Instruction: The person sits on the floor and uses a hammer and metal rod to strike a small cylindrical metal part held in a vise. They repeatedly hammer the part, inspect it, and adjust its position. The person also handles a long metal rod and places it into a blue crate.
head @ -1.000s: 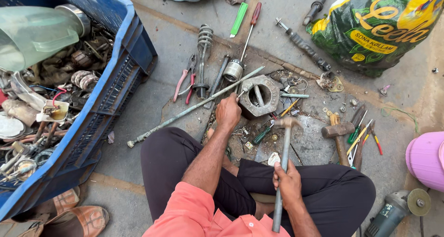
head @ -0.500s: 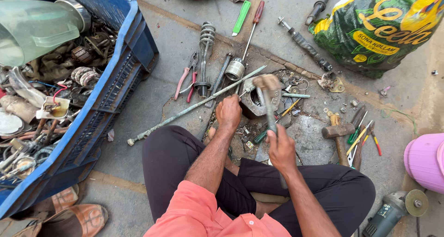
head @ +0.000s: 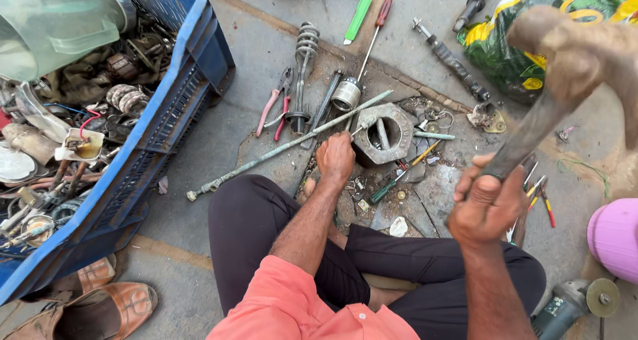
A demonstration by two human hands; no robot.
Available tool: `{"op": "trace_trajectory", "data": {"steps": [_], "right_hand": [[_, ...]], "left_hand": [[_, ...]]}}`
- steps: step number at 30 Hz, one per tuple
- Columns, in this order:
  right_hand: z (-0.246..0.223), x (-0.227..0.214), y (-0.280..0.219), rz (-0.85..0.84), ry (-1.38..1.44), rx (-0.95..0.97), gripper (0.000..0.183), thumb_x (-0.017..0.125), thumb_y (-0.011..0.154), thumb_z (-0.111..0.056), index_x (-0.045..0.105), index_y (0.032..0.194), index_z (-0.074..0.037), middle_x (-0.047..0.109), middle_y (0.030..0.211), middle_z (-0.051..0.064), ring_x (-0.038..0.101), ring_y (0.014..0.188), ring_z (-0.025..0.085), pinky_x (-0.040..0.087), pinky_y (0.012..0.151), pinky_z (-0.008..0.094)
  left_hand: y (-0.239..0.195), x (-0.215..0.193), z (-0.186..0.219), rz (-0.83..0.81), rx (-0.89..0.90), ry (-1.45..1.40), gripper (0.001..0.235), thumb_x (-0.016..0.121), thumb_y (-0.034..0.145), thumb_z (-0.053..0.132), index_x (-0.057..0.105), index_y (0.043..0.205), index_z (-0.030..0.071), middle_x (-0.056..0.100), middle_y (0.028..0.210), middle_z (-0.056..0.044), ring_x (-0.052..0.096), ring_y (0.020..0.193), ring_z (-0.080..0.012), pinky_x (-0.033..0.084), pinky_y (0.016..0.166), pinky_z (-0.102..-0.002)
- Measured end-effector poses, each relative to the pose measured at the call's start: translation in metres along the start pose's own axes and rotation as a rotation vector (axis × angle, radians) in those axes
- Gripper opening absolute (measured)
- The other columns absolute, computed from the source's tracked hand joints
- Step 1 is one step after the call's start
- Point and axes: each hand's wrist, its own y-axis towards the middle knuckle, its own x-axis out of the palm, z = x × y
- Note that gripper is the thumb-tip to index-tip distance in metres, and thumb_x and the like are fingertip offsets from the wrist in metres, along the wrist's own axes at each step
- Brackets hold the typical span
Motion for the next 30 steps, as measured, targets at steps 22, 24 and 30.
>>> {"op": "trace_trajectory", "data": {"steps": [22, 24, 30], "right_hand": [[0.053, 0.05, -0.022, -0.551, -0.76, 0.469, 0.032, 0.046, 0.111, -0.028, 0.062, 0.106, -0.001, 0.068, 0.073, 0.019, 0.067, 0.063, 0.036, 0.051, 0.055, 0.05], [0.061, 0.051, -0.001, -0.241, -0.472, 0.127, 0.026, 0.051, 0.105, -0.02, 0.068, 0.102, 0.0, 0.067, 0.078, 0.022, 0.068, 0.069, 0.038, 0.052, 0.059, 0.05], [0.031, -0.025, 0.007, -0.08, -0.501, 0.19, 0.031, 0.053, 0.113, -0.027, 0.055, 0.095, -0.002, 0.055, 0.07, 0.01, 0.054, 0.061, 0.025, 0.042, 0.059, 0.041]], "left_hand": [[-0.008, -0.01, 0.009, 0.072, 0.058, 0.124, 0.025, 0.059, 0.079, 0.005, 0.073, 0.099, 0.002, 0.075, 0.091, -0.022, 0.075, 0.076, -0.037, 0.06, 0.068, -0.047], [0.027, -0.015, 0.019, 0.414, 0.182, 0.195, 0.055, 0.057, 0.063, 0.007, 0.077, 0.115, 0.004, 0.075, 0.092, -0.027, 0.074, 0.071, -0.0386, 0.059, 0.063, -0.048], [0.011, 0.005, 0.014, -0.04, 0.005, 0.06, 0.012, 0.06, 0.085, 0.008, 0.071, 0.089, 0.006, 0.074, 0.091, -0.018, 0.073, 0.082, -0.0388, 0.057, 0.072, -0.051]]}}
